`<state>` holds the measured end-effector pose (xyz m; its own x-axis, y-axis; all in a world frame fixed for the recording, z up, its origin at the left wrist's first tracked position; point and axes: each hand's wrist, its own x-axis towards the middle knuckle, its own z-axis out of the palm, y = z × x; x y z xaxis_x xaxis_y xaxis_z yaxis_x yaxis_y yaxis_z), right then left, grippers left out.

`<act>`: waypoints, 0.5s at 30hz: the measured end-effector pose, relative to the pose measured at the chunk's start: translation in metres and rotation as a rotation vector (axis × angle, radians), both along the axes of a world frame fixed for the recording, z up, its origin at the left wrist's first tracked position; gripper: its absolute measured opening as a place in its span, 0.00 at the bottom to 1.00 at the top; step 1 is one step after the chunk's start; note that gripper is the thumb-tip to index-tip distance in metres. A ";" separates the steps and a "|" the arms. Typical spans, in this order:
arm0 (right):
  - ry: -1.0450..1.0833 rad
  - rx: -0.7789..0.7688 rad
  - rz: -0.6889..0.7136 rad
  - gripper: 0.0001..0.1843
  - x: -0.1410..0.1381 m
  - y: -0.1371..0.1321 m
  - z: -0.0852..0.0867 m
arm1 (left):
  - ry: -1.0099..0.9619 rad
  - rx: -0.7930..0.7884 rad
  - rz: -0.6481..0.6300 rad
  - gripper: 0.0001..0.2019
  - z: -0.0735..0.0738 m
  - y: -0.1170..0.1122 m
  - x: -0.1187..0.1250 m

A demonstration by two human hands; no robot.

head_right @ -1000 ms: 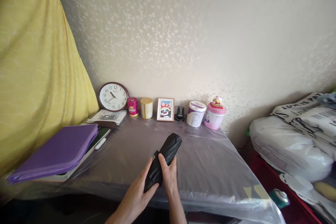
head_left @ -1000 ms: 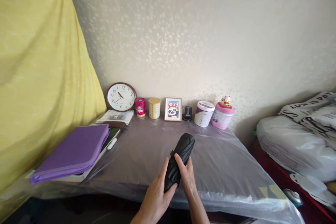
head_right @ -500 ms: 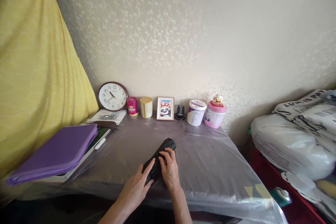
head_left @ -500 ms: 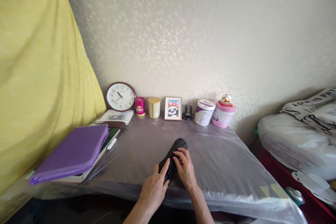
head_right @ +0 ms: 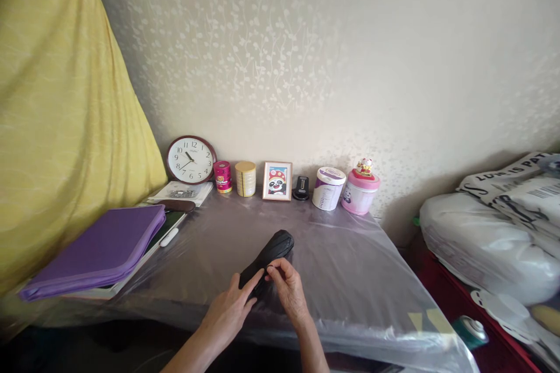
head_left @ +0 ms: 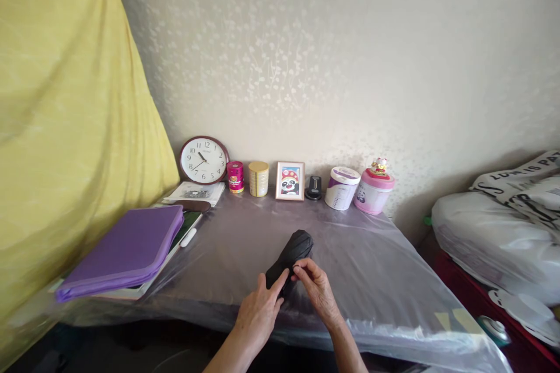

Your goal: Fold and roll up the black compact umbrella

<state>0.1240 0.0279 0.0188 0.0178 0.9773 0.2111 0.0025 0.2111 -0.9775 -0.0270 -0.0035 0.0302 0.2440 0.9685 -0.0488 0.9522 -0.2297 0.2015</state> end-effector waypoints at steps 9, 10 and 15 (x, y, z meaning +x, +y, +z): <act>-0.454 0.165 -0.068 0.06 -0.020 0.031 0.007 | -0.044 0.069 0.010 0.26 -0.012 -0.002 0.000; -0.447 0.159 -0.101 0.06 -0.021 0.032 0.007 | -0.057 0.063 0.010 0.26 -0.012 -0.002 -0.002; -0.039 -0.068 -0.199 0.18 -0.010 0.032 0.000 | -0.102 0.000 0.011 0.33 -0.012 -0.009 -0.016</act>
<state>0.1136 0.0603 0.0186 0.2047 0.9674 0.1489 0.0753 0.1361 -0.9878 -0.0427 -0.0125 0.0185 0.2367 0.9713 -0.0247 0.9292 -0.2189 0.2977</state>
